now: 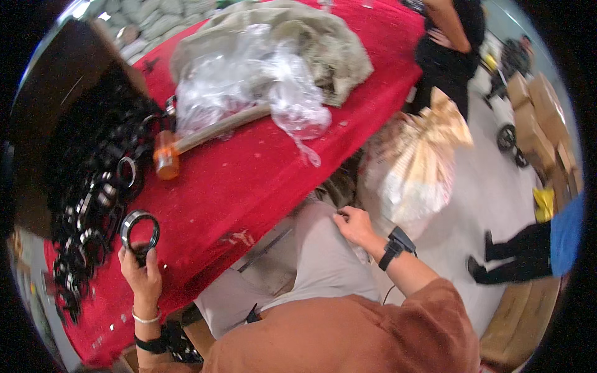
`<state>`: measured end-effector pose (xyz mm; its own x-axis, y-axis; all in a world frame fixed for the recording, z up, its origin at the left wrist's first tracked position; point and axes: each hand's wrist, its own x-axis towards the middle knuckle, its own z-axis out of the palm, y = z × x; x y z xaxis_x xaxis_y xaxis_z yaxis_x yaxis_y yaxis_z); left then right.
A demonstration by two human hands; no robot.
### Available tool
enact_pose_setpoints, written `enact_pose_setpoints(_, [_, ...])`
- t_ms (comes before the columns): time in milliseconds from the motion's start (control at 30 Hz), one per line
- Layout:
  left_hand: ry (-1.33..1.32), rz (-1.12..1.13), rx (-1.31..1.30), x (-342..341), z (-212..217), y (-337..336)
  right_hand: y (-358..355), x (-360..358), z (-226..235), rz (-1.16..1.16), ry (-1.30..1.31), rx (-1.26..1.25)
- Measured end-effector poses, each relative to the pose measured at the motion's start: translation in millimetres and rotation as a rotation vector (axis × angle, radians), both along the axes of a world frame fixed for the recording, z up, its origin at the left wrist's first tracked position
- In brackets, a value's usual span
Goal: The worker uses a rubber mallet to secure metal rings onto black plastic hose clamp components.
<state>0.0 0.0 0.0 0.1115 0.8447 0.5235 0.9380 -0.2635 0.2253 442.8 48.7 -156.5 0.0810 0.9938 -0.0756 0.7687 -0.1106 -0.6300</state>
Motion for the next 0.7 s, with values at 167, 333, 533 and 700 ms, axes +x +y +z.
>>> enact_pose_setpoints(167, [-0.782, 0.340, -0.082, 6, -27, -79, 58, -17, 51, -0.130, 0.569, 0.401])
enact_pose_setpoints(333, [-1.051, 0.527, -0.170, 35, -54, -144, 102, -85, 161, 0.272, 0.325, 0.840])
enact_pose_setpoints(533, [-1.000, 0.550, -0.244, 48, -39, -142, 186, -138, 166, 0.638, -0.165, 0.954])
enact_pose_setpoints(700, [-1.396, 0.621, -0.106, 23, -34, -126, 225, -166, 137, 0.749, -0.516, 0.908])
